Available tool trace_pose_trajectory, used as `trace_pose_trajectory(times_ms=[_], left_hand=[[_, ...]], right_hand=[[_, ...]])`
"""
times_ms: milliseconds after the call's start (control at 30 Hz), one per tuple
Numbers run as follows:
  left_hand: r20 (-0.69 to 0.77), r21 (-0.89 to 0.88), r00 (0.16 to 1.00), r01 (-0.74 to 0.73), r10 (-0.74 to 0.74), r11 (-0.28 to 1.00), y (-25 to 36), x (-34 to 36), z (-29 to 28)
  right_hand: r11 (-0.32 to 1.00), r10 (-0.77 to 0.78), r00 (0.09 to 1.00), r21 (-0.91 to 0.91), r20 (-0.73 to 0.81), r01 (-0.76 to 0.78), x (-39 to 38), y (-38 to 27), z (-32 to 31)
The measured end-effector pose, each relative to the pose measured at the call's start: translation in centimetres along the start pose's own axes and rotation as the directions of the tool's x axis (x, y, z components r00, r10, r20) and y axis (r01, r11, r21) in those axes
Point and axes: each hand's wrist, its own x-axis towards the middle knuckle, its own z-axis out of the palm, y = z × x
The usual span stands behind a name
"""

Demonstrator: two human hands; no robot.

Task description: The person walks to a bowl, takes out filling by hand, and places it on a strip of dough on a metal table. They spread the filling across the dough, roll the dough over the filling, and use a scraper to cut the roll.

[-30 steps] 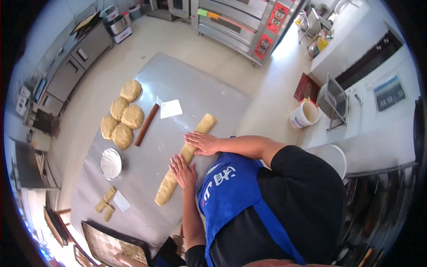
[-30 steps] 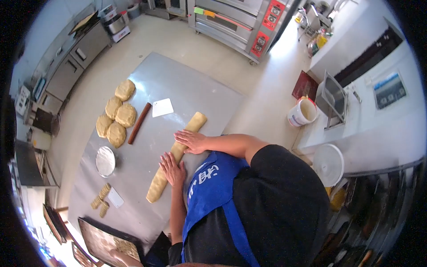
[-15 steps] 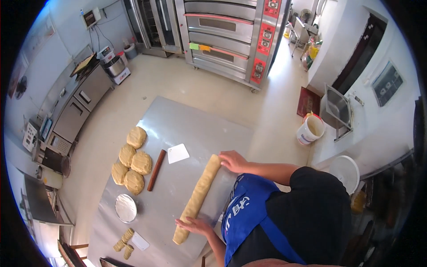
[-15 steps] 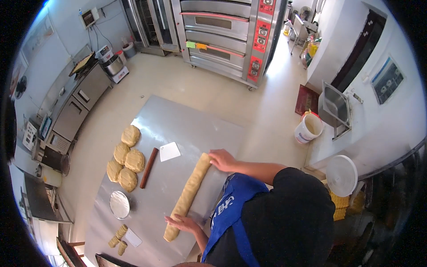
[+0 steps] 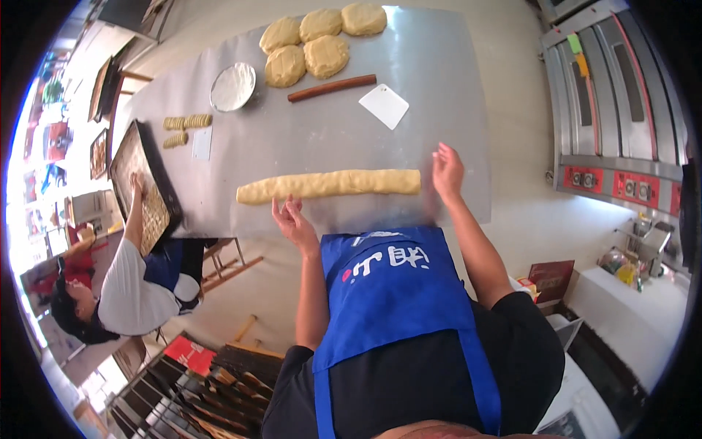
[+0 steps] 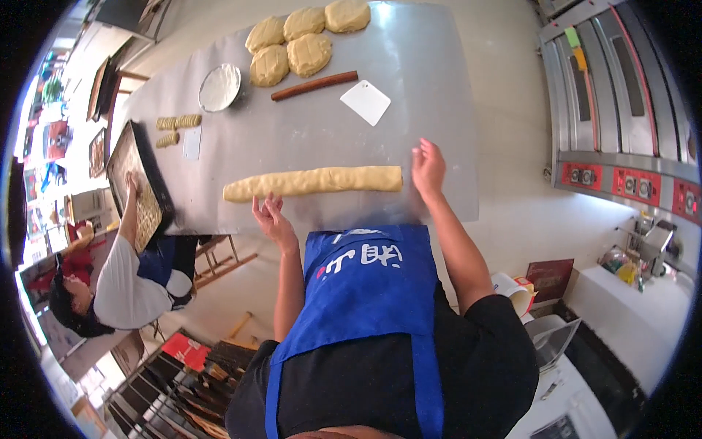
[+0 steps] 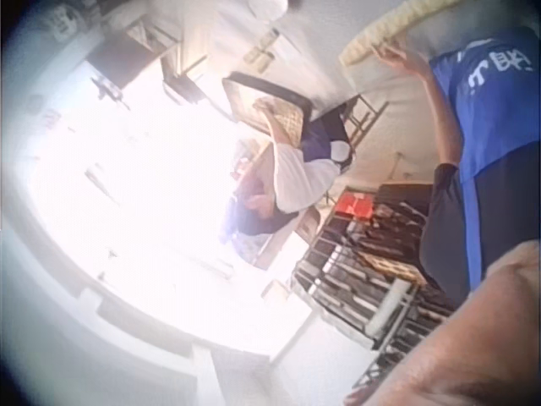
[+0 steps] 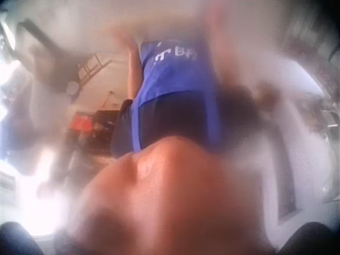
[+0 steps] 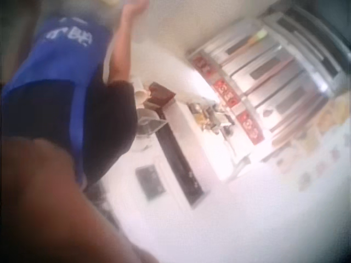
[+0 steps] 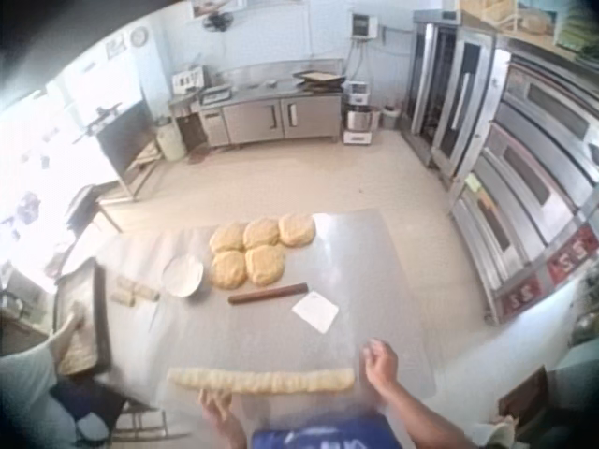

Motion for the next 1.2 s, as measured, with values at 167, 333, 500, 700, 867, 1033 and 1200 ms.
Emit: trace_pose_trajectory(times_ms=[167,333,500,700,867,1033,1200], left_hand=[[-0.162,0.026,0.967,0.203,-0.196,0.979,-0.5,-6.6,-4.7],[-0.319,-0.093,0.915,0.229,-0.247,0.969,-1.0,-9.1,-7.6],[-0.322,-0.191,0.901,0.241,-0.292,0.952,-2.5,-10.0,-9.2],[-0.287,-0.199,0.897,0.288,-0.336,0.937,-6.0,-7.8,-8.1],[-0.212,-0.181,0.927,0.276,-0.311,0.944,-6.2,-4.7,-7.3],[-0.082,0.352,0.996,0.049,-0.021,0.935,-3.9,-2.4,-2.7],[0.753,0.340,0.611,-0.680,0.245,0.649,-2.4,-3.1,3.8]], right_hand=[[0.773,-0.300,0.920,-0.501,0.250,0.389,7.1,-3.1,7.7],[0.554,-0.173,0.851,-0.666,0.495,0.500,11.0,-7.5,12.8],[0.730,0.000,0.795,-0.543,0.607,0.415,13.4,-6.0,14.7],[0.987,0.017,0.701,-0.122,0.713,0.100,12.5,-3.2,8.8],[0.862,-0.006,0.930,-0.469,0.367,0.190,4.8,-0.8,-1.7],[0.792,0.099,0.957,-0.604,0.273,0.090,-4.4,0.6,-1.2],[0.811,0.214,0.934,-0.585,0.286,-0.007,-5.4,-2.7,1.2]])
